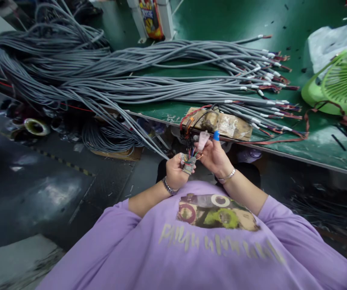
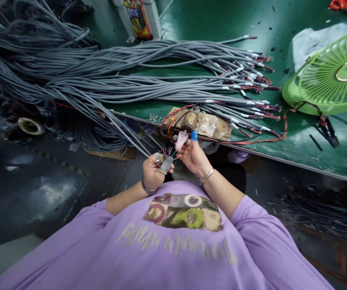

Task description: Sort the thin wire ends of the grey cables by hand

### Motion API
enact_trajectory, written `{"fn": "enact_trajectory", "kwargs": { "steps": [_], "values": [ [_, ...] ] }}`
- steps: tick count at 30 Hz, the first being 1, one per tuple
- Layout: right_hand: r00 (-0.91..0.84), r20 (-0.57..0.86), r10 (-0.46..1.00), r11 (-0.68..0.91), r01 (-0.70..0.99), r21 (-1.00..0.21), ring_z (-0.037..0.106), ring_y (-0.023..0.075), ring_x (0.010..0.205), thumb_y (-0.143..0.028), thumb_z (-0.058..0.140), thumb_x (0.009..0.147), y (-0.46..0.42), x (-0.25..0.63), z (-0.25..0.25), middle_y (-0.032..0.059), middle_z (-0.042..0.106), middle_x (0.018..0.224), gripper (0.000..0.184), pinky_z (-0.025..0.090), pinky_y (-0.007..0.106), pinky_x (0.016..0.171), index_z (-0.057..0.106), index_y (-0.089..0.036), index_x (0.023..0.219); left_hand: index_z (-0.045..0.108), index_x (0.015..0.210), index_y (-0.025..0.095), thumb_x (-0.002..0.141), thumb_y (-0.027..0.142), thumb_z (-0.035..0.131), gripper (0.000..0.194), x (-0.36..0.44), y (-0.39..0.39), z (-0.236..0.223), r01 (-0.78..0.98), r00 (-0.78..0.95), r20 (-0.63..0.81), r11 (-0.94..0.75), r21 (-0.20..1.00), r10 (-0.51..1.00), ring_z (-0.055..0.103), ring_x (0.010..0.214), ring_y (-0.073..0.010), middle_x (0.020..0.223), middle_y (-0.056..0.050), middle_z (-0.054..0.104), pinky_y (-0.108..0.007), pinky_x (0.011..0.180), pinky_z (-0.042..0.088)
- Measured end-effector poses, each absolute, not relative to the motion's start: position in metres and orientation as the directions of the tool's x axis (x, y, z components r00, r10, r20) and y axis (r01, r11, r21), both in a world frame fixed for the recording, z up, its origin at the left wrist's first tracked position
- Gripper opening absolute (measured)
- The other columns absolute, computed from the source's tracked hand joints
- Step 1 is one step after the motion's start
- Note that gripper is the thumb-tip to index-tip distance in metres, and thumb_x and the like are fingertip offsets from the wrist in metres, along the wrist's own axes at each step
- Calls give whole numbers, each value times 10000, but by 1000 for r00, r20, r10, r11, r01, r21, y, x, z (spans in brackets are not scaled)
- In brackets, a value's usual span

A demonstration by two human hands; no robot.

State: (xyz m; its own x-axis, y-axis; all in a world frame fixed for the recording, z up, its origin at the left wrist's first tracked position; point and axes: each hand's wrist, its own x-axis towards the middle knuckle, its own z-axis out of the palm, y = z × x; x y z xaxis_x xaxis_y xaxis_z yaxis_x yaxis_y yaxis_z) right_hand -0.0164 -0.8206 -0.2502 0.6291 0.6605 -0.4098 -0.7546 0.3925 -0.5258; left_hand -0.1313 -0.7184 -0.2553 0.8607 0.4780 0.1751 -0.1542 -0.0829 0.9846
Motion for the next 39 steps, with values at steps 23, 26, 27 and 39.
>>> {"fn": "enact_trajectory", "kwargs": {
  "steps": [23,26,27,39],
  "values": [
    [876,-232,424,434,-421,-796,379,68,451,-666,707,738,-812,-20,-252,-54,498,511,499,318,219,443,560,-202,629,630,757,189,739,302,744,162,-114,-714,-262,-162,818,245,-200,966,520,616,478,-102,591,15,667,-196,487,507],
    [769,-331,547,417,-593,-688,485,90,509,-676,688,753,-810,-18,-248,-31,591,590,489,399,228,500,604,-198,695,627,734,195,722,285,743,147,-115,-712,-265,-143,804,305,-332,932,511,607,504,-105,602,7,665,-206,511,496],
    [734,-363,574,413,-643,-645,510,97,524,-668,693,755,-809,-18,-246,-26,614,611,480,422,233,519,609,-198,707,624,723,196,716,273,737,137,-115,-711,-265,-144,801,338,-390,910,494,602,509,-107,602,5,661,-209,515,488],
    [759,-395,518,537,-648,-540,545,80,499,-583,745,762,-800,-17,-241,-38,641,586,414,466,193,484,615,-196,694,548,635,217,696,292,675,160,-115,-709,-254,-208,736,582,-703,680,345,464,477,-103,523,34,516,-227,518,402]
  ]
}}
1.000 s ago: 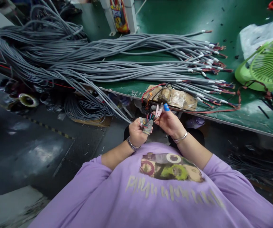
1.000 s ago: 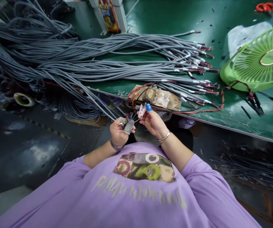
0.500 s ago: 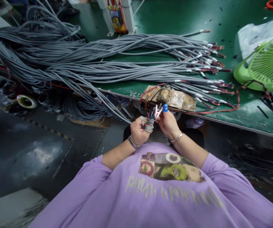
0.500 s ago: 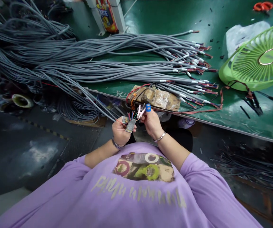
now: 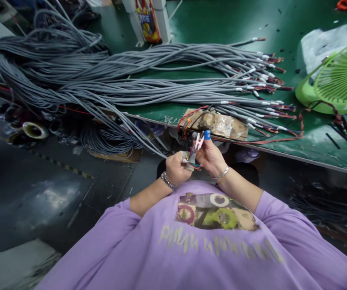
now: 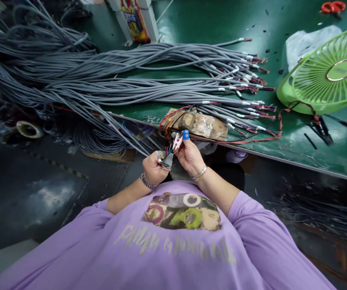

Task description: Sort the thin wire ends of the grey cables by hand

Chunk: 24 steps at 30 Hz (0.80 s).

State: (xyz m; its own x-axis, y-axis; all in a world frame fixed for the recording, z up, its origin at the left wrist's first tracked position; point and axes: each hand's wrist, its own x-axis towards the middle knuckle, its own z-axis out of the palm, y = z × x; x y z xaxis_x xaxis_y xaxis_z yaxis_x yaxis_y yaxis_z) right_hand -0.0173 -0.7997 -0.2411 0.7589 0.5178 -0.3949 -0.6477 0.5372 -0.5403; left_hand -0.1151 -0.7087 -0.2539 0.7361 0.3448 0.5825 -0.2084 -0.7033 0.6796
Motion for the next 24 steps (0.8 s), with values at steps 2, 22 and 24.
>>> {"fn": "enact_trajectory", "kwargs": {
  "steps": [2,22,24],
  "values": [
    [754,-418,506,530,-654,-540,535,82,485,-585,746,760,-799,-18,-240,-33,637,576,417,461,197,466,619,-193,691,527,612,222,678,277,662,159,-115,-709,-254,-236,738,599,-712,661,311,428,455,-100,498,44,475,-229,495,376],
    [635,-401,660,431,-757,-491,578,122,572,-746,589,786,-812,-23,-248,3,692,717,526,483,232,532,643,-223,808,605,662,211,690,306,703,139,-126,-707,-258,-160,782,480,-616,772,397,560,501,-124,552,4,611,-236,526,461],
    [591,-351,726,376,-769,-518,601,124,624,-762,604,754,-820,-25,-252,21,712,798,563,498,234,566,672,-213,862,642,708,204,698,314,716,132,-131,-706,-261,-152,802,419,-534,832,425,605,531,-130,597,-7,658,-232,534,485]
  ]
}}
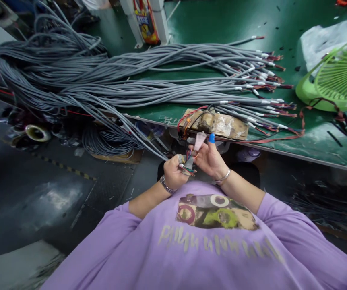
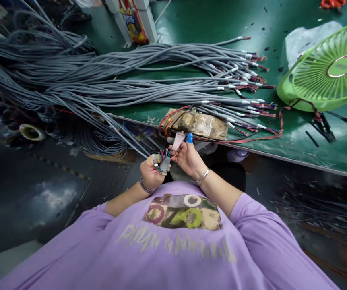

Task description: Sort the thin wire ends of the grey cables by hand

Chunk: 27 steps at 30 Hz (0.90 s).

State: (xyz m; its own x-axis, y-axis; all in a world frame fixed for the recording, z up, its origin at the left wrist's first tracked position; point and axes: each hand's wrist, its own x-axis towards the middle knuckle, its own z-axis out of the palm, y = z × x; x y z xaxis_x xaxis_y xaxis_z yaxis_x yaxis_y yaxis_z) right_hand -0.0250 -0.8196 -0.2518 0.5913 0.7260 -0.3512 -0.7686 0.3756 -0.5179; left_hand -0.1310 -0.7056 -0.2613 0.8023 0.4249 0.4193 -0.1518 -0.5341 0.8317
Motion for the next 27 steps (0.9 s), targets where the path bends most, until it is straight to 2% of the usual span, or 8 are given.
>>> {"fn": "enact_trajectory", "kwargs": {
  "steps": [2,5,8,10,17,20,23,27],
  "values": [
    [513,-272,814,295,-769,-567,624,136,683,-745,704,662,-828,-27,-255,42,718,847,603,514,244,606,696,-195,908,666,771,199,728,326,712,141,-136,-704,-266,-137,823,350,-441,887,448,625,544,-125,645,-13,692,-226,535,503],
    [420,-184,889,196,-712,-674,625,138,696,-580,871,551,-837,-31,-260,40,705,801,582,508,248,636,720,-164,930,664,801,188,771,331,695,149,-141,-702,-270,-110,850,265,-338,935,456,620,531,-104,698,-21,716,-209,522,511],
    [541,-198,818,216,-606,-766,571,90,616,-401,894,603,-838,-34,-264,7,699,754,401,458,208,593,739,-161,885,640,755,180,761,343,723,182,-141,-703,-269,-98,871,213,-269,958,442,614,517,-95,666,-10,703,-195,505,508],
    [634,-206,746,234,-539,-809,552,76,594,-353,878,640,-838,-36,-264,0,704,742,300,436,196,573,746,-162,831,625,732,180,749,345,740,202,-138,-705,-266,-92,890,173,-205,974,423,612,498,-96,612,5,681,-192,489,507],
    [669,-148,729,203,-417,-886,559,106,539,-377,858,670,-838,-38,-253,5,691,652,260,460,243,547,743,-160,758,628,689,156,687,424,801,319,-128,-707,-255,140,977,-141,17,990,159,632,451,-125,583,-39,692,-191,410,494],
    [684,-163,711,222,-438,-871,584,106,593,-411,852,674,-840,-35,-256,16,704,711,300,479,238,584,747,-161,804,639,751,148,715,507,767,383,-127,-705,-258,191,952,-208,93,977,223,643,447,-135,575,-40,688,-191,401,485],
    [624,-215,751,207,-532,-821,622,127,662,-384,898,606,-842,-32,-264,26,719,807,389,503,259,613,734,-175,889,640,821,146,740,575,722,444,-126,-704,-265,173,931,-217,168,970,295,659,467,-142,588,-34,695,-188,405,475],
    [667,-201,718,212,-485,-849,571,112,601,-359,903,610,-840,-32,-269,-10,666,697,336,463,258,581,695,-185,809,631,798,141,757,586,700,452,-125,-703,-270,161,925,-220,204,966,310,681,514,-147,647,-47,719,-192,441,488]
  ]
}}
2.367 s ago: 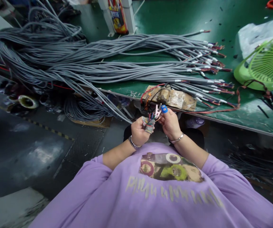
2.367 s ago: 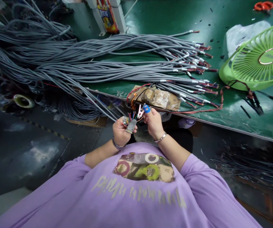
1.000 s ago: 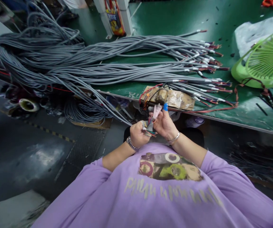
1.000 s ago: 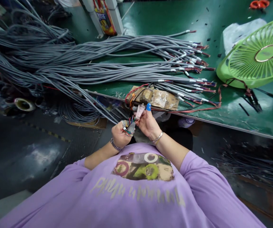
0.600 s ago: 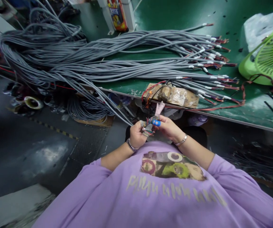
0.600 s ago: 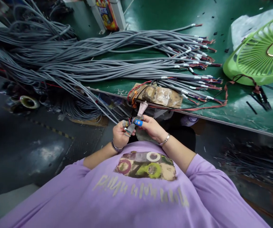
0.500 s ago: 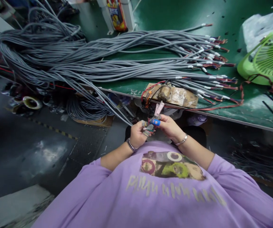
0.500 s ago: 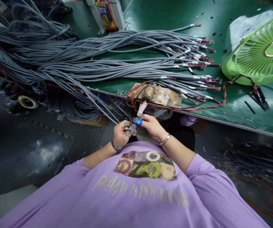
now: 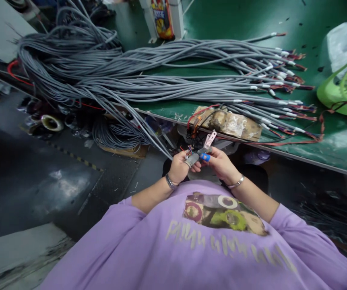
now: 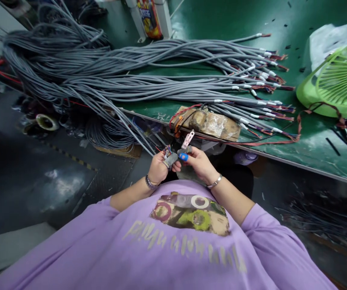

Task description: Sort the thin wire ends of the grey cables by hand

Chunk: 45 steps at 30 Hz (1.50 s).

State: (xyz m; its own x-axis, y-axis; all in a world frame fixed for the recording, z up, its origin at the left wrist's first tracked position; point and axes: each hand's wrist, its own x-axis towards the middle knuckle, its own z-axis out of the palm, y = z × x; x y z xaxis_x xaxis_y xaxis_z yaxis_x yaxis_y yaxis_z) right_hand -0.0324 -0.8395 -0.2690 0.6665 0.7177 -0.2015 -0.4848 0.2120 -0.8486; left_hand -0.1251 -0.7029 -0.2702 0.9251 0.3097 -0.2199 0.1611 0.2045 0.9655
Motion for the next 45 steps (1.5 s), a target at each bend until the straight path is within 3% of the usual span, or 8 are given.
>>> {"fn": "enact_trajectory", "kwargs": {
  "steps": [8,13,17,24,32,35,40,45],
  "values": [
    [699,-263,666,133,-457,-879,488,99,490,-445,888,605,-831,-39,-262,-8,616,593,379,382,253,489,636,-173,684,645,706,119,675,565,788,469,-126,-707,-253,263,956,-281,181,948,86,656,485,-146,588,-61,692,-224,483,516],
    [767,-343,542,227,-527,-819,430,58,488,-500,879,582,-829,-30,-266,-43,553,565,442,369,207,475,590,-173,650,639,759,125,690,557,770,457,-126,-709,-259,179,938,-261,328,928,228,670,492,-162,622,-58,711,-228,458,510],
    [667,-358,653,239,-630,-738,505,72,553,-454,883,597,-834,-29,-266,-27,614,689,418,445,222,532,613,-175,751,624,739,131,639,597,778,500,-124,-709,-263,171,908,-296,381,909,298,648,459,-158,599,-48,698,-236,440,502],
    [572,-161,804,247,-567,-786,535,116,450,-377,772,778,-831,-40,-259,-59,537,547,280,408,262,478,562,-192,773,673,828,122,750,544,727,432,-125,-709,-270,160,937,-246,322,933,249,666,490,-154,632,-51,712,-222,454,499],
    [604,-216,767,237,-580,-779,511,103,442,-342,788,738,-831,-37,-260,-57,505,499,344,382,243,472,491,-195,645,690,880,117,777,513,721,410,-128,-709,-275,148,951,-214,277,949,224,682,519,-157,659,-55,724,-217,469,508],
    [537,-207,818,189,-589,-786,538,119,456,-395,737,795,-833,-36,-262,-36,535,509,361,375,253,479,481,-196,637,692,895,120,776,522,718,420,-128,-710,-274,145,954,-206,267,953,218,685,526,-157,651,-50,720,-215,471,509],
    [580,-201,790,174,-525,-833,529,122,472,-396,787,754,-834,-37,-255,-38,590,563,284,365,257,481,585,-200,789,644,811,133,747,546,735,428,-128,-711,-272,158,941,-221,244,957,257,675,509,-155,635,-45,714,-218,465,507],
    [664,-237,709,196,-509,-838,453,90,478,-304,787,716,-834,-39,-255,-49,536,531,208,322,247,497,611,-193,714,642,815,140,756,566,713,436,-128,-712,-272,144,924,-217,240,960,314,670,505,-151,646,-40,712,-230,475,511]
  ]
}}
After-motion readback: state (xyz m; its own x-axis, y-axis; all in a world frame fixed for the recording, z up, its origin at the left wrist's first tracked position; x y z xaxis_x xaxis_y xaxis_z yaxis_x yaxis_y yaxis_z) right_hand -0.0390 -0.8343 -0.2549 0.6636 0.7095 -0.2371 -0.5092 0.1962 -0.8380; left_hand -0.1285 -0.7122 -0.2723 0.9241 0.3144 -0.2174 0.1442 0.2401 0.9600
